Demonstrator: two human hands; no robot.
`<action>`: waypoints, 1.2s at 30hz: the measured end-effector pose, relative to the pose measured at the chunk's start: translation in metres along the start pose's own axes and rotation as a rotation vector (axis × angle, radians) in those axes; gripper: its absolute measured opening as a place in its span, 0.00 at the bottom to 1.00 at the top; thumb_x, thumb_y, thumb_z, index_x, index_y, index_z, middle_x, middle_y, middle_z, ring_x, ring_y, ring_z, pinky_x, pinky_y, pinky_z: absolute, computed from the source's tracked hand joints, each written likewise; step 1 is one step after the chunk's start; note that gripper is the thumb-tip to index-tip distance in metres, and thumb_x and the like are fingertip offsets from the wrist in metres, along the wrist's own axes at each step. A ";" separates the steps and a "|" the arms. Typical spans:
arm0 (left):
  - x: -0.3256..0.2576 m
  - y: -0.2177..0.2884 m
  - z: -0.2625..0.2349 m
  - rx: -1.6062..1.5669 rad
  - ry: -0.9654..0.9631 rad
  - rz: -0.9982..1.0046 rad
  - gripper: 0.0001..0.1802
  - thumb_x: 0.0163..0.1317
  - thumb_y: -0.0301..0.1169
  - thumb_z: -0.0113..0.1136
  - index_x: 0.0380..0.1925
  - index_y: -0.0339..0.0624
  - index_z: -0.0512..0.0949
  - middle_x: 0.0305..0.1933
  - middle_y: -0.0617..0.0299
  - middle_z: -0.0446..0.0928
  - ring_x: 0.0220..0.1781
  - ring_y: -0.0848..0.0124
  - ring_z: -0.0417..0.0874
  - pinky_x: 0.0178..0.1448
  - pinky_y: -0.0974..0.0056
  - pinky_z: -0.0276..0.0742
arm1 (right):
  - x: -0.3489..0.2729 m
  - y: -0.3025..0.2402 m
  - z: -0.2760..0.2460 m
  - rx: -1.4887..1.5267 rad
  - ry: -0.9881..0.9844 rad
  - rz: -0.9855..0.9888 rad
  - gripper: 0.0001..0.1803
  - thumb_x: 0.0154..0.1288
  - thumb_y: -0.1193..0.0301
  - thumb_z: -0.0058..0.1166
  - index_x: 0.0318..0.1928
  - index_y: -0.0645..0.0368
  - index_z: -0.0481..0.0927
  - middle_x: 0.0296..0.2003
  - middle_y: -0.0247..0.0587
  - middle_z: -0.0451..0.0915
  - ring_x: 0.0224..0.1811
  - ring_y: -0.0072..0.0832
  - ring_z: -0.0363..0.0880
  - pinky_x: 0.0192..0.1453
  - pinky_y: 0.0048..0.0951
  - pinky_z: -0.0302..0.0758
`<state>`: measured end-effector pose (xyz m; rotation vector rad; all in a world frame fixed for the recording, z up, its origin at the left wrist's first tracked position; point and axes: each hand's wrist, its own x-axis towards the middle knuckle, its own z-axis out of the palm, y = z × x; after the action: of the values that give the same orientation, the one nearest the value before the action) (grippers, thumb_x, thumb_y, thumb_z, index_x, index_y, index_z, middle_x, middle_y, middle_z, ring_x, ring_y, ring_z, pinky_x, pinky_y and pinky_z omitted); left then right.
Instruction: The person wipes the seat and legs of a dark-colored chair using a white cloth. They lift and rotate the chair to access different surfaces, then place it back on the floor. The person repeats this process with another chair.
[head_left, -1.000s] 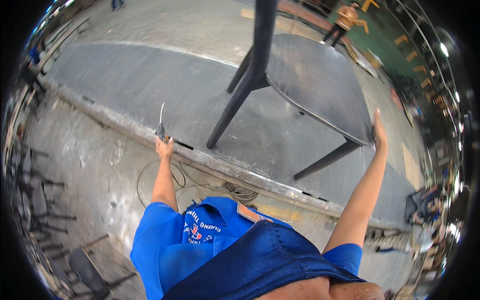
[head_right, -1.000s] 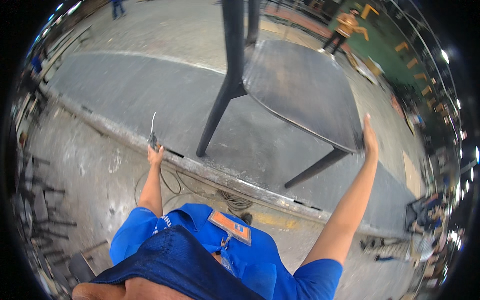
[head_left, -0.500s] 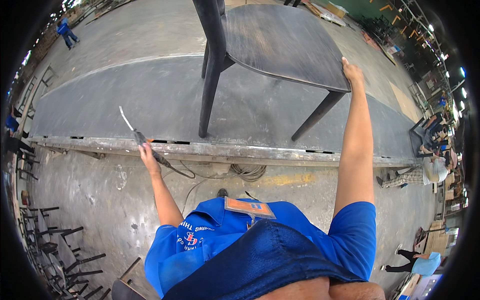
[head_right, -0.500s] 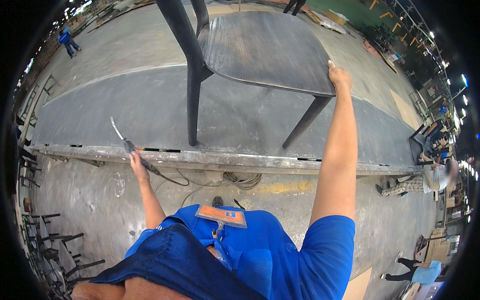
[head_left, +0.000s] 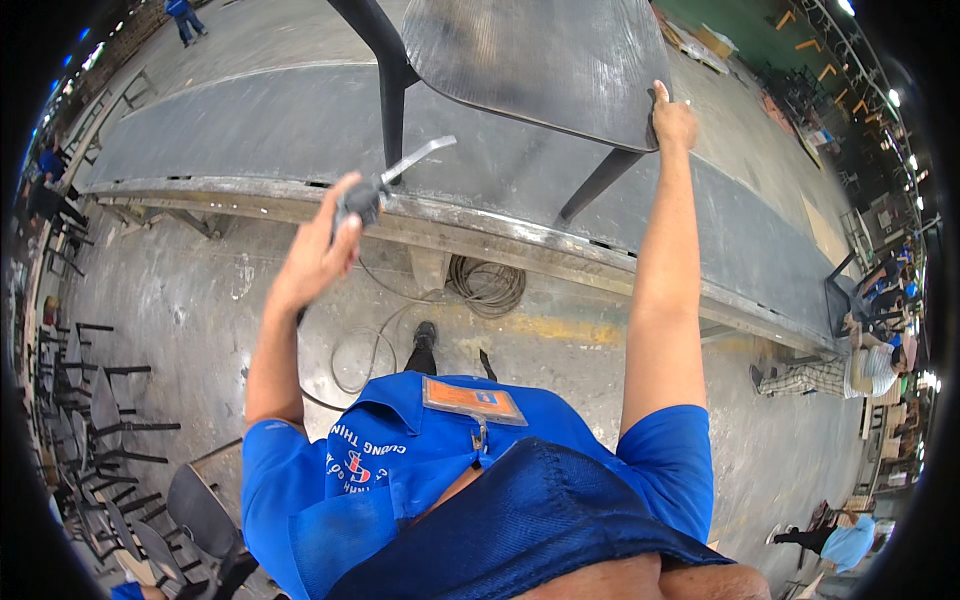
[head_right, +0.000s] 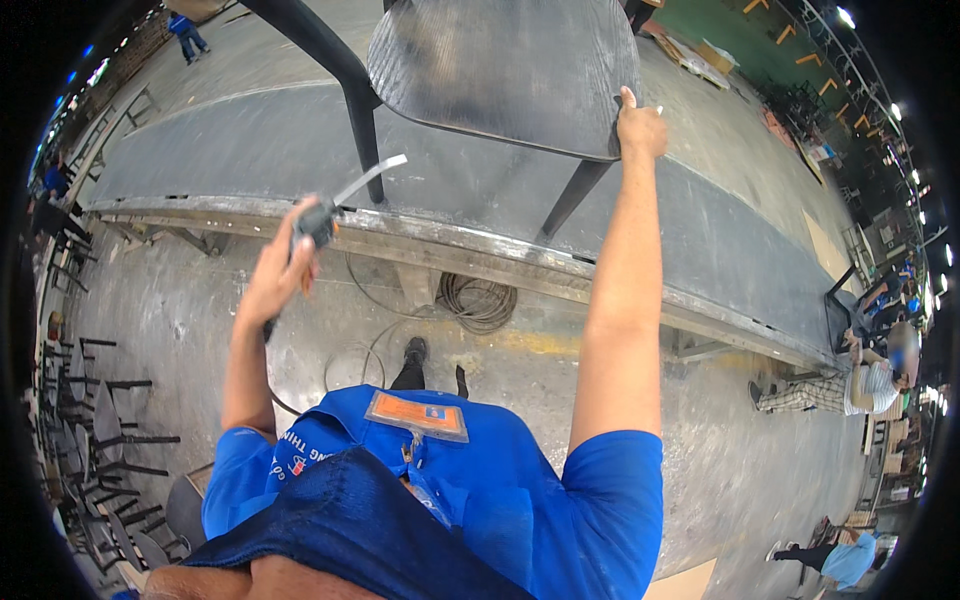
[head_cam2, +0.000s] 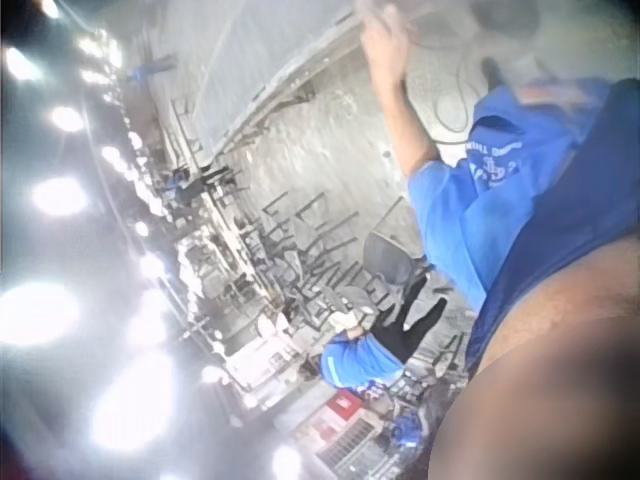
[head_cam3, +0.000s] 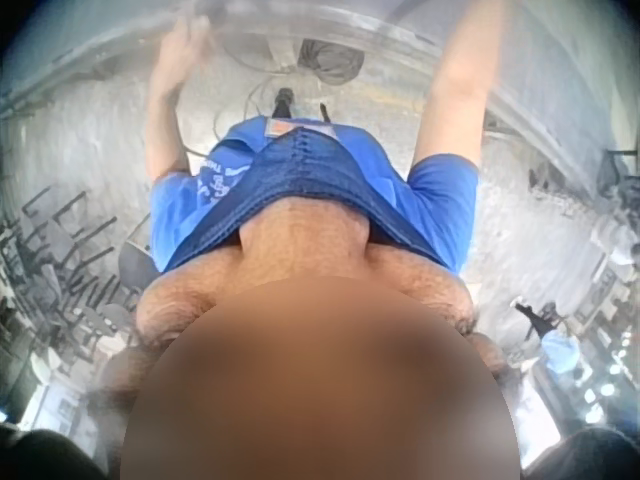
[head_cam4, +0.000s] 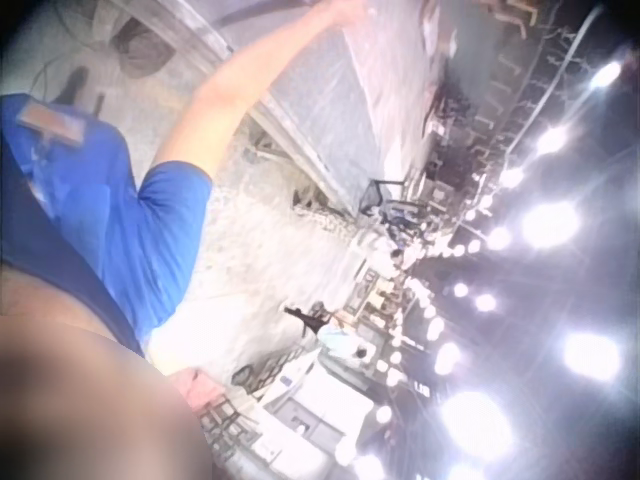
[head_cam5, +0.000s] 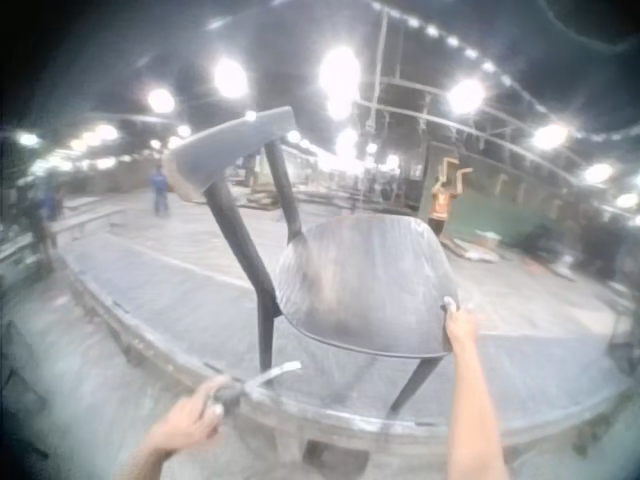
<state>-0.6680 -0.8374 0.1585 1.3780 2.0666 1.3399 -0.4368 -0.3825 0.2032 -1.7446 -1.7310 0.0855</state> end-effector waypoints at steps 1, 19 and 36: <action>0.000 0.011 -0.002 0.094 0.095 -0.001 0.27 0.70 0.45 0.42 0.64 0.47 0.57 0.21 0.61 0.72 0.21 0.74 0.75 0.26 0.67 0.72 | -0.011 0.002 -0.006 0.022 -0.004 0.005 0.45 0.57 0.32 0.40 0.46 0.68 0.79 0.47 0.59 0.77 0.52 0.49 0.76 0.53 0.46 0.72; 0.125 0.118 0.039 0.474 -0.013 0.213 0.32 0.67 0.52 0.44 0.58 0.35 0.60 0.25 0.51 0.79 0.19 0.66 0.81 0.24 0.61 0.78 | -0.111 0.054 -0.026 0.751 0.188 -0.031 0.34 0.51 0.49 0.64 0.12 0.69 0.69 0.12 0.54 0.69 0.16 0.42 0.64 0.28 0.46 0.63; 0.175 0.156 0.054 0.492 0.197 0.151 0.29 0.66 0.52 0.44 0.49 0.34 0.65 0.20 0.51 0.78 0.16 0.61 0.79 0.28 0.58 0.78 | -0.112 0.051 -0.020 0.653 0.091 -0.005 0.35 0.51 0.46 0.63 0.35 0.74 0.80 0.36 0.64 0.77 0.42 0.53 0.77 0.49 0.44 0.72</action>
<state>-0.6309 -0.6464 0.2992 1.6792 2.5941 1.0989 -0.3960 -0.4865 0.1485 -1.2373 -1.4222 0.5023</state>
